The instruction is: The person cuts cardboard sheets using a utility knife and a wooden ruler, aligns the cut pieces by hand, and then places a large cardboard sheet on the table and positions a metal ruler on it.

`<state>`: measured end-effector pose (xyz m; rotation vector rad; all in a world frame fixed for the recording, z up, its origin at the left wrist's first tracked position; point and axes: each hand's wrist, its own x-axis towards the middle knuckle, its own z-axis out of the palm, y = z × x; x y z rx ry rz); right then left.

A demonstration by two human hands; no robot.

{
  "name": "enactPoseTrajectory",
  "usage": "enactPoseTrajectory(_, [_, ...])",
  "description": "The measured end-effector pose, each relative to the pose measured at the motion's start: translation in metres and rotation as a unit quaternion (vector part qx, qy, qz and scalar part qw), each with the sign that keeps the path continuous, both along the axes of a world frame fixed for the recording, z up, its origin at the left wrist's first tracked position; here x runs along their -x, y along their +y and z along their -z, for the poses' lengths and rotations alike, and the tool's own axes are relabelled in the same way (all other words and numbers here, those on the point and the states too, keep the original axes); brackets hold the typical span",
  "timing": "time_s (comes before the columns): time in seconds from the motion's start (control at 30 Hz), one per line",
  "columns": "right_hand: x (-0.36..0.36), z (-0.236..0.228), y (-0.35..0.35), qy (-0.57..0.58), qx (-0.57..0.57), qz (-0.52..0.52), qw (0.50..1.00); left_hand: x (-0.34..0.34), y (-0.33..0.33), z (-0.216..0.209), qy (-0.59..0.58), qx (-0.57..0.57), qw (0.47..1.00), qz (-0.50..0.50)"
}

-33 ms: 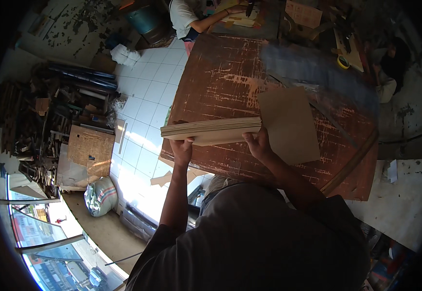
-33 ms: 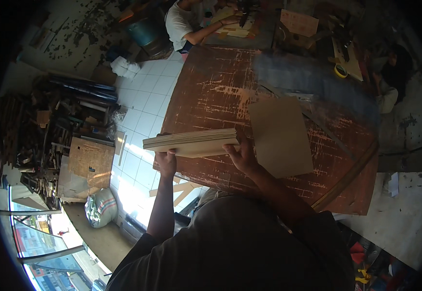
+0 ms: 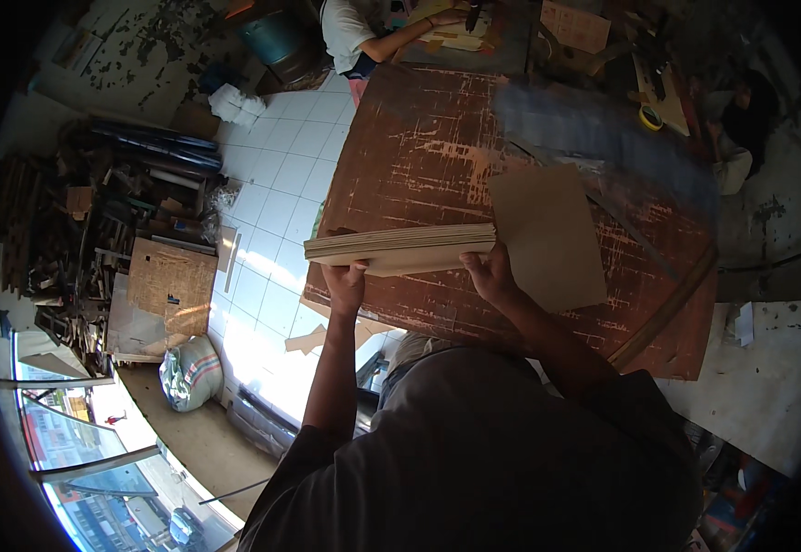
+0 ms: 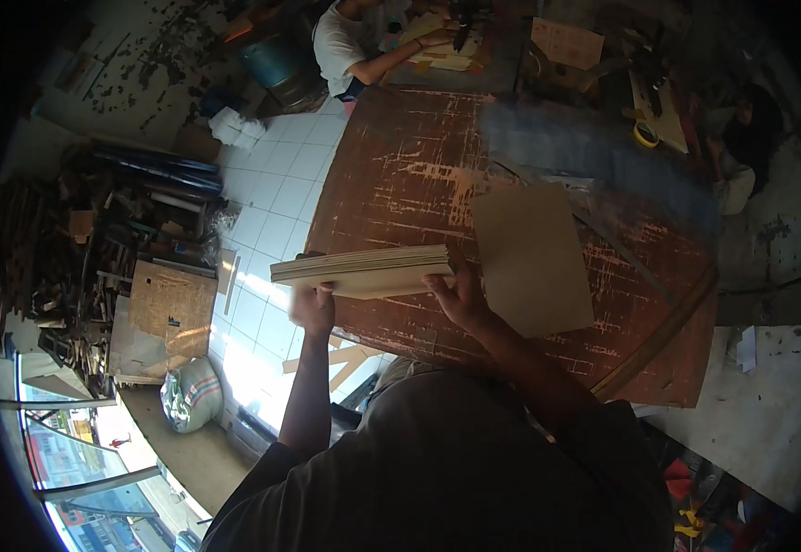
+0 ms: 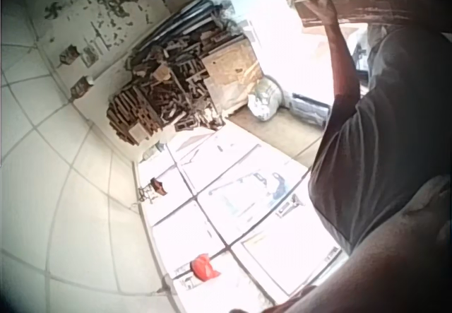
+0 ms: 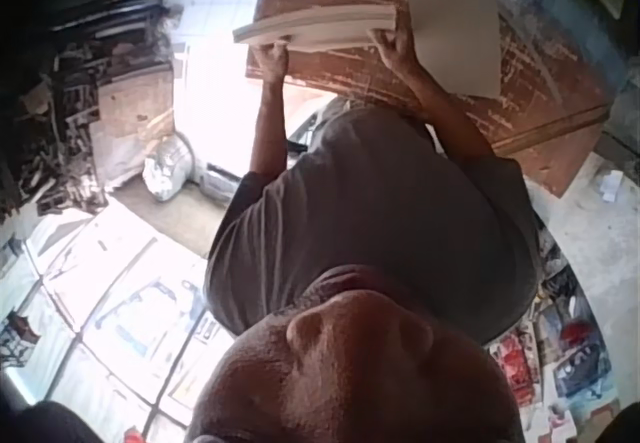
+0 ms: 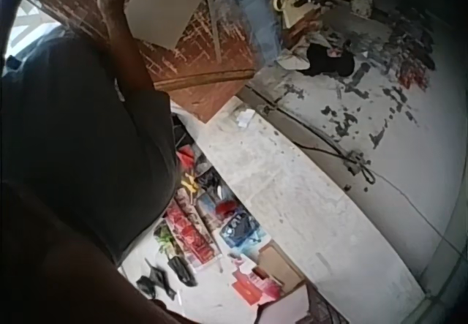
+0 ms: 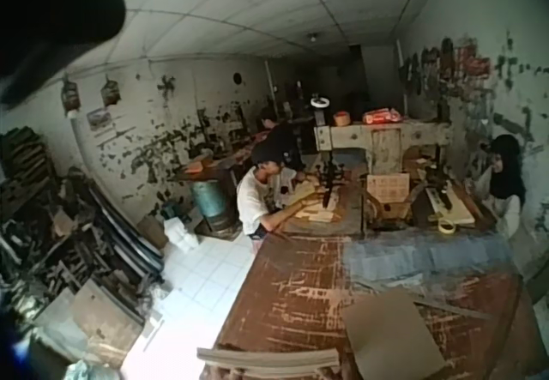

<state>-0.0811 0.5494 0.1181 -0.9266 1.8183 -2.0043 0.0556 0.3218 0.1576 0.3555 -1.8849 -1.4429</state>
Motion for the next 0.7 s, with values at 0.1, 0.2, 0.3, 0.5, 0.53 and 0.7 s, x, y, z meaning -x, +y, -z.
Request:
enactPoseTrajectory(0.1, [0.003, 0.006, 0.0, 0.021, -0.045, -0.007, 0.999, -0.001, -0.004, 0.003, 0.034, -0.055, 0.998, 0.027])
enactPoseTrajectory(0.2, [0.005, -0.016, 0.002, 0.036, -0.038, -0.03, 0.998, 0.002, -0.001, -0.002, 0.017, 0.009, 1.0, -0.004])
enactPoseTrajectory(0.3, [0.007, -0.006, 0.001, 0.032, -0.027, -0.022, 0.999, 0.002, -0.003, 0.001, 0.019, -0.008, 1.0, 0.014])
enactPoseTrajectory(0.5, [0.019, 0.01, 0.003, 0.041, -0.044, -0.042, 0.997, 0.0, -0.015, 0.043, 0.069, -0.173, 0.978, 0.097])
enactPoseTrajectory(0.53, [0.02, 0.02, 0.002, 0.042, -0.041, -0.043, 0.997, 0.0, -0.014, 0.056, 0.07, -0.17, 0.978, 0.096])
enactPoseTrajectory(0.7, [0.016, 0.064, 0.002, 0.023, -0.051, -0.048, 0.997, 0.002, -0.01, 0.093, 0.064, -0.198, 0.973, 0.101])
